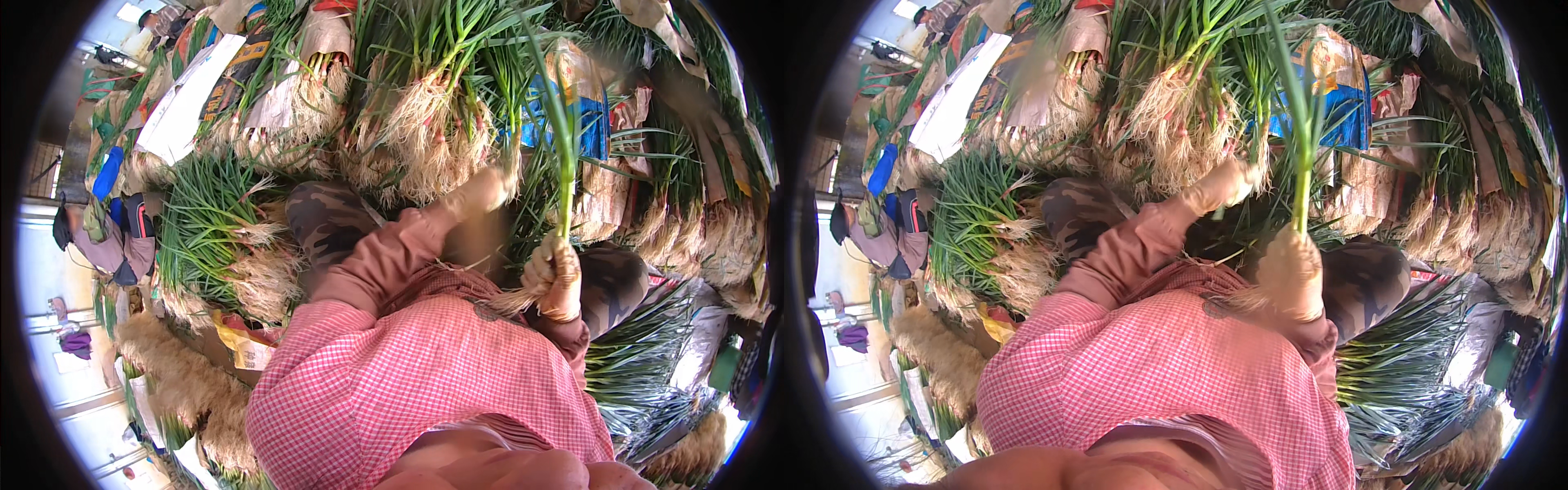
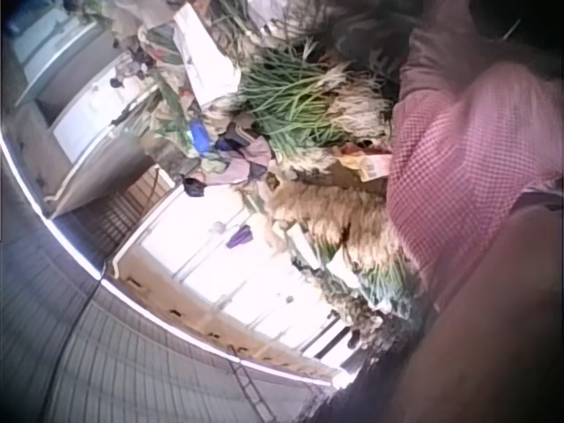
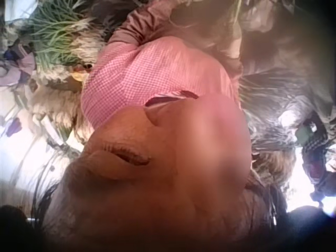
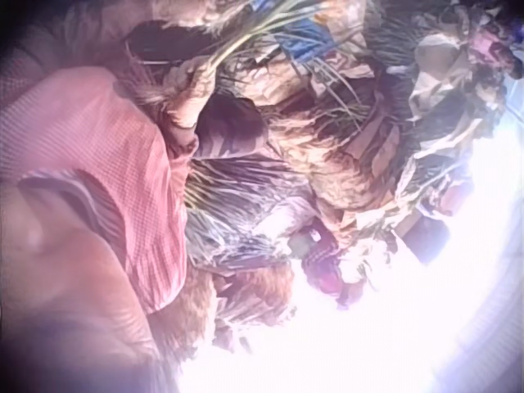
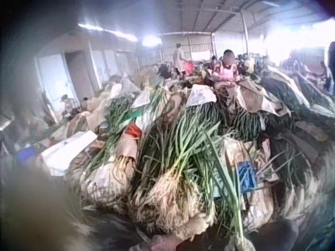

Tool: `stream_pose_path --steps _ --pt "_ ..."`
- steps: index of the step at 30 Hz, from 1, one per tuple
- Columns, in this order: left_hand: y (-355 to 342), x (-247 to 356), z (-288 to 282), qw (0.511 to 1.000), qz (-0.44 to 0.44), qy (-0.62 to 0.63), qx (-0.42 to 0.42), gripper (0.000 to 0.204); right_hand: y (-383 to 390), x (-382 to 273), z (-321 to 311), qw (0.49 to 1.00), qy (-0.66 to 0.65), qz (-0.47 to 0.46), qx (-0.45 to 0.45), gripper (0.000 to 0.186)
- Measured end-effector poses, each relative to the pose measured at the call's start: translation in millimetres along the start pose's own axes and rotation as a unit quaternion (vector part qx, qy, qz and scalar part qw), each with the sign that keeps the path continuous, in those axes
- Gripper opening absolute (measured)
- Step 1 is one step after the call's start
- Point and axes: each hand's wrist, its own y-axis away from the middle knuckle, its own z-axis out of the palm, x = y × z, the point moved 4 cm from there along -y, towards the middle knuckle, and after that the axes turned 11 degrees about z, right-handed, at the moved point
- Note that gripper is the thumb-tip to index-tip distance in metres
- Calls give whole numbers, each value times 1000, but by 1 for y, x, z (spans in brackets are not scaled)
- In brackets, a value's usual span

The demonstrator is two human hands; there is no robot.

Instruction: The person sits on the floor and repeatedly cleans the roots of green onions by hand, removing soil and debris. They handle the onions one at a time, shaking and rubbing the root ends before placing them back into the pile.

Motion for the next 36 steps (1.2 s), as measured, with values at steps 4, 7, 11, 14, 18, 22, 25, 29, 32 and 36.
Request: stream_pose_path --steps 4,7,11,14,18,22,25,29,32,36 --pt "6 52 -19 739 4 -652 -169 44 -10 -20 -17 999 -13 -31 2 29" --pt "-22 135 -66 801 140 -533 236 28 -35 -23 -21 986 -56 -23 -156 26" --pt "-20 190 -103 849 179 -337 364 26 -54 -11 -40 991 -74 28 -112 30" --pt "-7 209 -117 883 280 -154 344 26 -54 0 -46 988 -119 40 -85 30" --pt "-21 190 -139 824 62 -458 327 32 -53 5 -45 993 -114 25 -18 29" --pt "-36 164 -142 683 -126 -682 231 31 -51 3 -39 993 -112 29 13 26" --pt "-7 159 -109 680 -70 -657 319 27 -49 2 -32 999 -35 -10 -10 21" --pt "35 109 -19 758 21 -596 264 28 -60 16 -34 996 50 -42 69 19" --pt "30 43 10 882 9 -429 197 27 -71 32 -29 994 88 -51 49 22" --pt "16 -3 8 927 120 -229 271 27 -73 45 -31 986 79 -19 145 21"
